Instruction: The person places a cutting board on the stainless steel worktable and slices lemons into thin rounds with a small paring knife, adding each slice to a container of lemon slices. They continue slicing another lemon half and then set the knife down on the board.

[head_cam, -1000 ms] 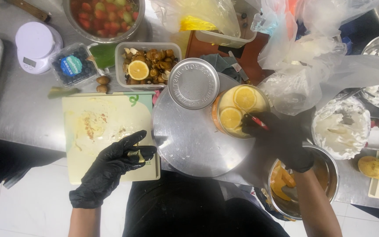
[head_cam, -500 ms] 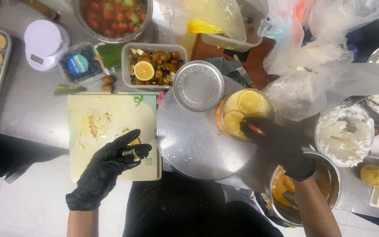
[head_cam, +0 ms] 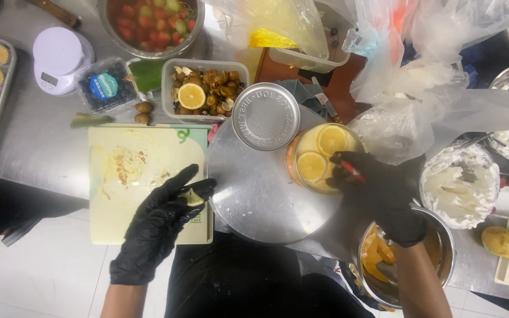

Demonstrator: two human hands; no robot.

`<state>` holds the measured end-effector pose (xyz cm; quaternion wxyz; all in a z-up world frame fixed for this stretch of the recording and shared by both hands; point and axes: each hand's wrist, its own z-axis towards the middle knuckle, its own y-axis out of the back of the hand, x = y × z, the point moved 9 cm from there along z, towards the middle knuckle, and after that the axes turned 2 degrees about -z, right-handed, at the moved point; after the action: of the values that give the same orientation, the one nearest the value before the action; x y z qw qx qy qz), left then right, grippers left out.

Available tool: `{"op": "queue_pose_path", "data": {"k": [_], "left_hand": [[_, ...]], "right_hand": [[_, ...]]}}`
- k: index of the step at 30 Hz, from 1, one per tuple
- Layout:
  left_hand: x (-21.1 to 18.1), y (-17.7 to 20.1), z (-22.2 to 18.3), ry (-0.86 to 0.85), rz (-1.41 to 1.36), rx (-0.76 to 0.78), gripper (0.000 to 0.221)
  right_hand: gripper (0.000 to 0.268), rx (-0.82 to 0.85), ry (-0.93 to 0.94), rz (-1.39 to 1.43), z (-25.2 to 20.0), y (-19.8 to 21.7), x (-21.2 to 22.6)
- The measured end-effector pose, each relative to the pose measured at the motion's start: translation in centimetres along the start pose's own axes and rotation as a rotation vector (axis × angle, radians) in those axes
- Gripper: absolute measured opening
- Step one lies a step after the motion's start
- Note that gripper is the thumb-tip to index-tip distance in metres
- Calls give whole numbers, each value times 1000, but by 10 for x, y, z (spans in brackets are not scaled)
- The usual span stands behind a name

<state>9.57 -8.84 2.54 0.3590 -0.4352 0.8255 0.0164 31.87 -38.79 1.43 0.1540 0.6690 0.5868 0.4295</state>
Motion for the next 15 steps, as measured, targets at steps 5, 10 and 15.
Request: {"op": "queue_pose_path", "data": {"k": [5,10,15], "left_hand": [[26,-61,3,-12,-232,165,57],[25,-154,-7,-352,-93,515,57],[45,-176,13,-553,54,467,52]], "right_hand": [[39,-245,-122,668,-42,46,35],[47,-42,-49,852,-29,2,49],[38,-167,-135,745,-7,-4,36]]}}
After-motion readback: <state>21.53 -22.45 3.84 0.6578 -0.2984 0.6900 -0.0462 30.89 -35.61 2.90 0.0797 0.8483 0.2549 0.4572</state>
